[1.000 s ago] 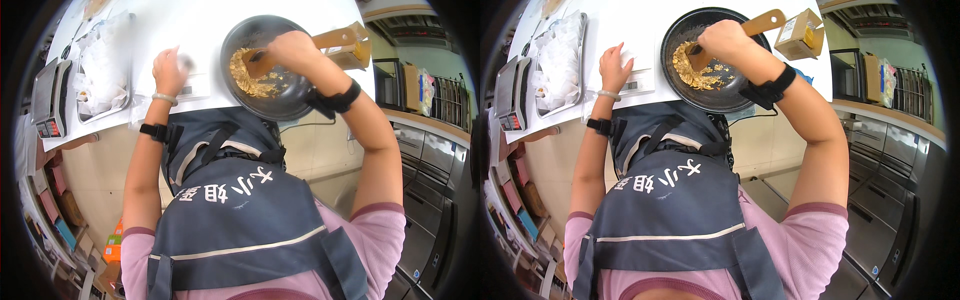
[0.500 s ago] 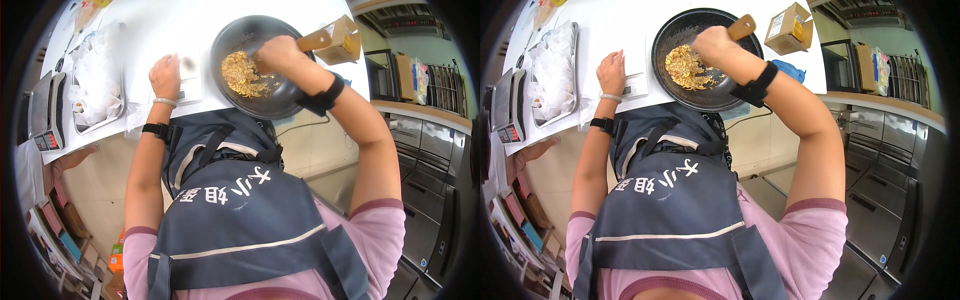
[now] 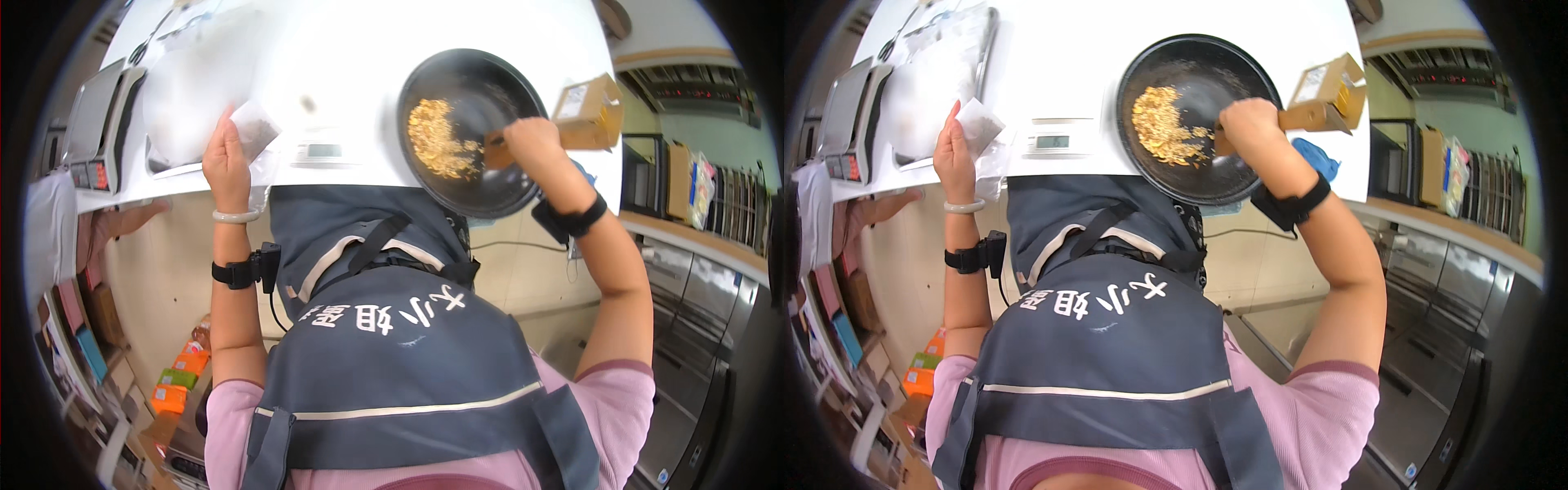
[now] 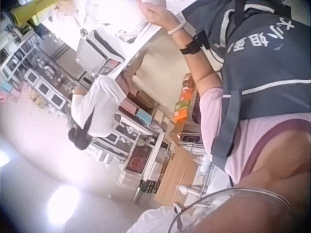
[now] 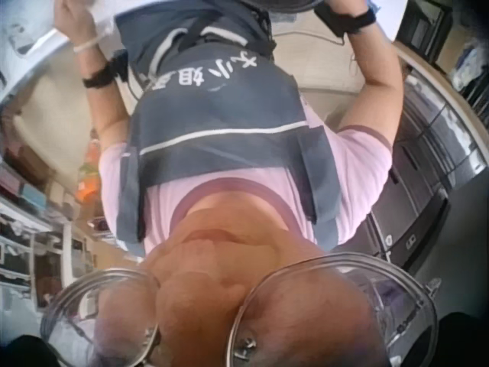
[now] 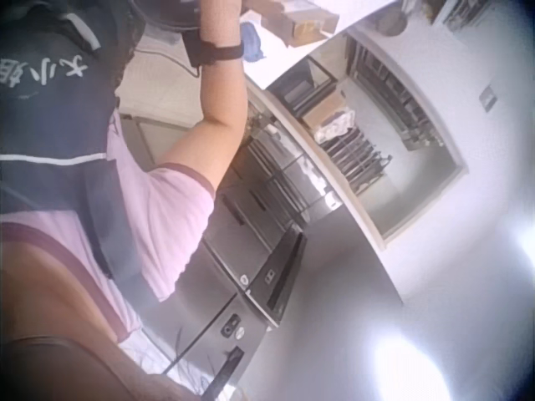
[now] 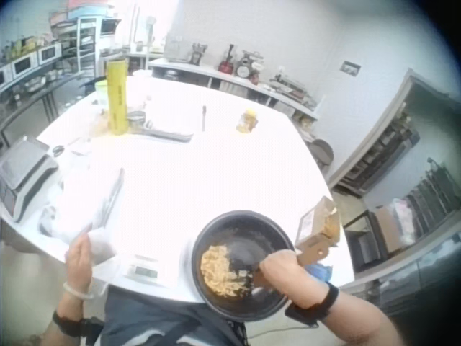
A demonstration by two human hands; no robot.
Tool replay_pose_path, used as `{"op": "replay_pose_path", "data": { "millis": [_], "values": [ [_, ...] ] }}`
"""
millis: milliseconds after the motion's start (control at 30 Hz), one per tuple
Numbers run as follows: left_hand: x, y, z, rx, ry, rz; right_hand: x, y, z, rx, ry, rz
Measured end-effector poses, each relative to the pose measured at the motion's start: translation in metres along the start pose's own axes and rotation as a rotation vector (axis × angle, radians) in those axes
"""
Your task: The person prepares food in a frying pan by hand and using a wooden spatula, occasionally weighing ingredients on a scale.
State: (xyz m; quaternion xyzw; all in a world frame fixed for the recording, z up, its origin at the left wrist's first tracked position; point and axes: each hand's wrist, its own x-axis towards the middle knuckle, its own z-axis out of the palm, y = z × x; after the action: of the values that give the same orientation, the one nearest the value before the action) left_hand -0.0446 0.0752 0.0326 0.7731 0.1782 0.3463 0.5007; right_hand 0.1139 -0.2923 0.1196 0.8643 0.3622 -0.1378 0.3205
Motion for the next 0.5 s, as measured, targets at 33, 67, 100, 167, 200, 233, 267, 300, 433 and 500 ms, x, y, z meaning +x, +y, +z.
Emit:
{"op": "replay_pose_path", "data": {
  "millis": [33,67,100,167,200,233,267,300,433,500],
  "values": [
    [-0.002,0.003,-0.011,-0.036,0.012,-0.064,0.000,-0.007,-0.002,0.016,0.001,-0.013],
    [-0.003,-0.001,-0.022,-0.008,0.034,-0.062,-0.003,-0.012,-0.003,0.020,0.057,-0.023],
    [-0.004,-0.008,-0.037,0.079,0.038,-0.110,-0.003,-0.018,-0.007,0.028,0.128,-0.044],
    [-0.001,-0.018,-0.059,0.151,0.109,-0.154,-0.011,-0.016,-0.012,0.110,0.207,-0.081],
    [0.001,-0.028,-0.071,0.187,0.143,-0.142,-0.013,-0.011,-0.011,0.175,0.238,-0.067],
    [0.004,-0.038,-0.084,0.247,0.219,-0.086,-0.018,-0.005,-0.010,0.237,0.263,-0.042],
    [0.009,-0.045,-0.095,0.301,0.286,-0.028,-0.018,0.002,-0.003,0.247,0.197,0.043],
    [0.016,-0.049,-0.105,0.375,0.360,0.014,-0.019,0.015,0.018,0.268,0.182,0.101],
    [0.046,-0.067,-0.160,0.418,0.471,-0.186,-0.031,0.032,0.052,0.394,0.251,0.262],
    [0.058,-0.084,-0.172,0.474,0.495,-0.147,-0.038,0.032,0.072,0.450,0.225,0.318]
  ]
}}
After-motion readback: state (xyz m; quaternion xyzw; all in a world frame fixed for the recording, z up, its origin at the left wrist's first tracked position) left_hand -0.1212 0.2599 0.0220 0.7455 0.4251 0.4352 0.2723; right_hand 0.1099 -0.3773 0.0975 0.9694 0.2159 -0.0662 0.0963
